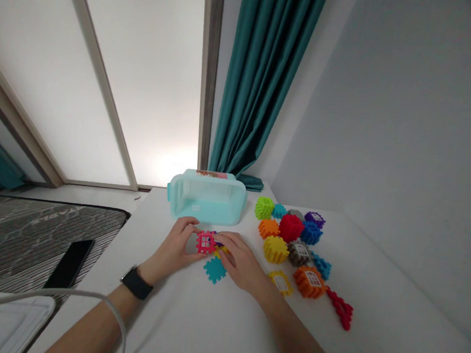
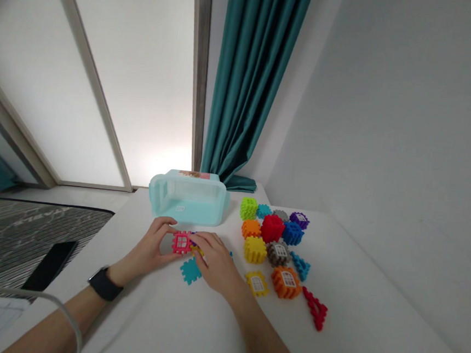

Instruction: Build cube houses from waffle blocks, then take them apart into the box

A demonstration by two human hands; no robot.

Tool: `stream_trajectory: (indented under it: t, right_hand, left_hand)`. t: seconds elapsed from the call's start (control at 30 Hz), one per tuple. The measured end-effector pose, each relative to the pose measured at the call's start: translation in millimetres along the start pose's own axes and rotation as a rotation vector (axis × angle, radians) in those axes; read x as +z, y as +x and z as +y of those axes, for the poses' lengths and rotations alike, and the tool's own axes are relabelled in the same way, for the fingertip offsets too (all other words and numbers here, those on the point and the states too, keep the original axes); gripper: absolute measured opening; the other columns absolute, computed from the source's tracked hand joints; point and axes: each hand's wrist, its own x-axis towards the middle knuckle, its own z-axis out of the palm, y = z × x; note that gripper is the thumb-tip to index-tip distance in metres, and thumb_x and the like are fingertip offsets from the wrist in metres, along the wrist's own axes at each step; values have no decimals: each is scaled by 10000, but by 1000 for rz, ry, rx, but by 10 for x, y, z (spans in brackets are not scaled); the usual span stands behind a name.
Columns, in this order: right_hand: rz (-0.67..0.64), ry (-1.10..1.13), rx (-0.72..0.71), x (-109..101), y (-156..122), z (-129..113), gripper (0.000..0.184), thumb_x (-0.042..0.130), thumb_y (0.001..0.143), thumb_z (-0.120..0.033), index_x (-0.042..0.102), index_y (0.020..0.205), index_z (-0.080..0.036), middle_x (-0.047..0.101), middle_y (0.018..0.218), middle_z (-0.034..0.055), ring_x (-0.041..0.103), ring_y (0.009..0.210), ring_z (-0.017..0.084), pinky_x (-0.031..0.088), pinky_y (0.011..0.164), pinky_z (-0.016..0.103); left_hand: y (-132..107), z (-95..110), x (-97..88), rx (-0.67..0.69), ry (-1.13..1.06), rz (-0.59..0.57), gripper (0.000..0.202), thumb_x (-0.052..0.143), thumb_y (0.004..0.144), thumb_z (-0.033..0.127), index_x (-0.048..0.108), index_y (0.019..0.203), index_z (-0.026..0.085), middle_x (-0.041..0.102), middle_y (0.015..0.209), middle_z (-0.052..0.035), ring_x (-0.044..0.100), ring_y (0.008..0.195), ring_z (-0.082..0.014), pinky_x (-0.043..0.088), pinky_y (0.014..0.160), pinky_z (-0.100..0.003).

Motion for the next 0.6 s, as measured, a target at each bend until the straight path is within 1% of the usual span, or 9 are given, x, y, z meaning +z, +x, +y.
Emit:
stream_trajectory:
  t: [0.07, 0.13, 0.2, 0.27, 0.37, 0.43, 0.53, 0.6]
  right_hand:
    - [-6, 15, -5, 5, 2, -27, 457, 471, 967, -158, 489, 1410, -265, 625, 1319, 87, 567, 1204, 240, 492, 1027, 446]
    - [-16, 24, -21, 32, 3, -54, 480, 464, 967, -153, 474, 1431, -277, 623, 1338, 79, 555, 1221, 244, 470, 1045, 463]
    - [6, 59, -22, 76, 6, -76, 446, 470, 968, -164, 514, 1397, -280, 643, 1310, 73, 562, 1208, 244, 456, 1047, 465]
    - [65, 131, 8, 120, 12, -86, 369, 490, 964, -186, 586, 1310, -272, 681, 1233, 69, 595, 1150, 234, 462, 1024, 440]
    - [180, 251, 125, 146, 25, -73, 218, 513, 948, -209, 678, 1086, -247, 723, 1035, 58, 645, 990, 210, 503, 901, 365]
    - [231, 312, 222, 127, 33, -50, 171, 514, 935, -216, 681, 965, -229, 714, 945, 49, 649, 916, 197, 508, 814, 322]
    - [230, 372, 334, 72, 38, -20, 162, 493, 921, -213, 651, 888, -214, 692, 891, 32, 640, 855, 183, 493, 741, 286]
    - [196, 392, 376, 49, 34, -15, 162, 475, 914, -205, 631, 869, -211, 674, 854, 18, 626, 809, 173, 474, 701, 272]
  left_hand:
    - [11, 2, 23, -21, -11, 63, 388, 783, 798, 366, 550, 1064, 206, 509, 1221, -112, 537, 1172, -269, 498, 992, -457]
    - [19, 1, 55, -40, -27, 111, 387, 786, 795, 350, 548, 1065, 207, 506, 1213, -107, 535, 1174, -266, 491, 998, -455]
    - [21, 4, 98, -61, -48, 143, 380, 787, 791, 337, 546, 1055, 208, 508, 1204, -104, 538, 1168, -265, 487, 998, -456]
    - [15, 20, 145, -74, -71, 152, 381, 786, 791, 332, 541, 1056, 209, 512, 1197, -105, 542, 1162, -265, 487, 995, -460]
    - [-4, 61, 194, -62, -83, 98, 460, 820, 752, 322, 538, 1100, 213, 505, 1222, -114, 532, 1180, -278, 487, 994, -469]
    - [-16, 88, 201, -37, -60, 38, 481, 835, 726, 287, 549, 1108, 221, 501, 1251, -118, 520, 1197, -289, 483, 1001, -478]
    - [-20, 115, 173, -17, -11, -6, 394, 793, 756, 235, 574, 1083, 231, 518, 1263, -113, 522, 1193, -288, 475, 1013, -489]
    - [-13, 125, 141, -5, 8, -23, 442, 783, 766, 243, 577, 1157, 238, 529, 1267, -115, 523, 1195, -289, 471, 1021, -491]
